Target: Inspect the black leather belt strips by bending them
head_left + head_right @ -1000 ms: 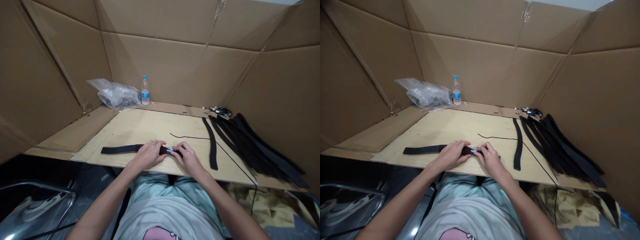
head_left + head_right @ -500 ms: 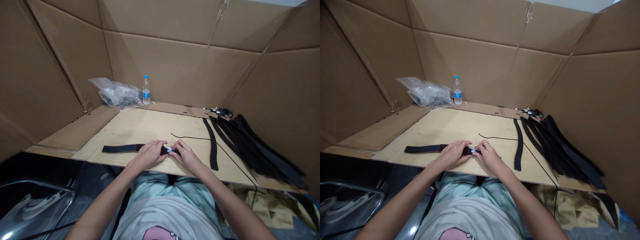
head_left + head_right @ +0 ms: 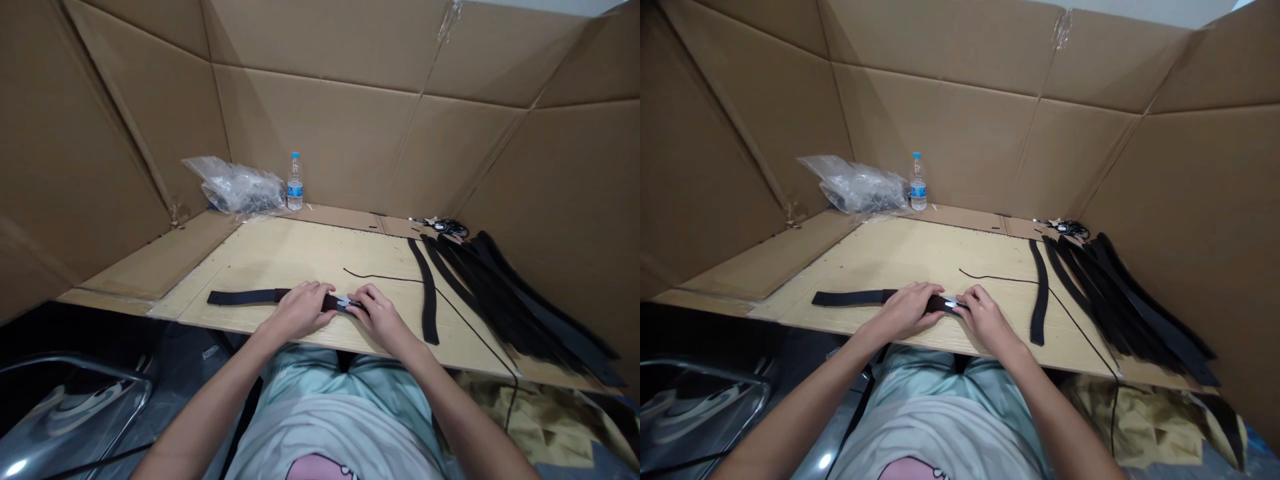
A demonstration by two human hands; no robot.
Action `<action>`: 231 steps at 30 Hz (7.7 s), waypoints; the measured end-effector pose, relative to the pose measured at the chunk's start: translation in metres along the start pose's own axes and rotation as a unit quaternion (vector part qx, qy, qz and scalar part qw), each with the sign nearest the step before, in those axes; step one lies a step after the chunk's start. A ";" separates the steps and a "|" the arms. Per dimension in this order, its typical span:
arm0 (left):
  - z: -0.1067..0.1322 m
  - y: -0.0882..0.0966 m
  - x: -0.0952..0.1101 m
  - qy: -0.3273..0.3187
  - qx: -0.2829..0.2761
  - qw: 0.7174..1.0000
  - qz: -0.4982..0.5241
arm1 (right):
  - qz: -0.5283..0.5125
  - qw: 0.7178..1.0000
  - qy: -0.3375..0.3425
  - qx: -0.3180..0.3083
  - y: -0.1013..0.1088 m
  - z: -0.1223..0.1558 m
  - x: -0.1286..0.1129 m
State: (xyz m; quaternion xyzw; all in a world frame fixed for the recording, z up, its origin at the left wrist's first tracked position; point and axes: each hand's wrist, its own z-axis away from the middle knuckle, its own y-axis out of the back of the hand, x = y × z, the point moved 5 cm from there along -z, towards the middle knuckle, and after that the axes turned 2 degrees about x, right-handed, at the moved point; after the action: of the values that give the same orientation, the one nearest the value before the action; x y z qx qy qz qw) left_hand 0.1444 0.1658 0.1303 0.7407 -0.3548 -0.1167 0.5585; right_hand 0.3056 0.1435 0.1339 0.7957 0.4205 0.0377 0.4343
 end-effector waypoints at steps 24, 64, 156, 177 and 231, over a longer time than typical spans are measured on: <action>0.002 0.000 0.001 0.003 -0.007 1.000 0.000 | 0.064 0.997 0.046 0.005 -0.009 0.000 -0.005; 0.001 -0.002 0.000 -0.003 -0.008 1.000 0.003 | 0.058 0.993 0.102 0.023 -0.007 0.005 -0.007; 0.003 0.009 0.007 -0.051 0.024 0.998 0.022 | 0.014 0.994 -0.112 -0.015 0.033 0.004 0.031; 0.002 0.006 0.005 -0.058 0.038 0.996 0.051 | -0.017 0.999 -0.037 -0.032 0.013 0.006 -0.002; 0.002 0.003 0.002 -0.066 0.035 0.994 0.081 | -0.045 0.998 0.010 -0.037 -0.003 0.000 -0.005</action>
State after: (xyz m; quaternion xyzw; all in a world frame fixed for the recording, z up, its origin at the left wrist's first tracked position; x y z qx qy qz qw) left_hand 0.1437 0.1631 0.1327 0.7191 -0.4537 -0.1068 0.5154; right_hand 0.3006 0.1406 0.1328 0.7591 0.4585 0.0420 0.4602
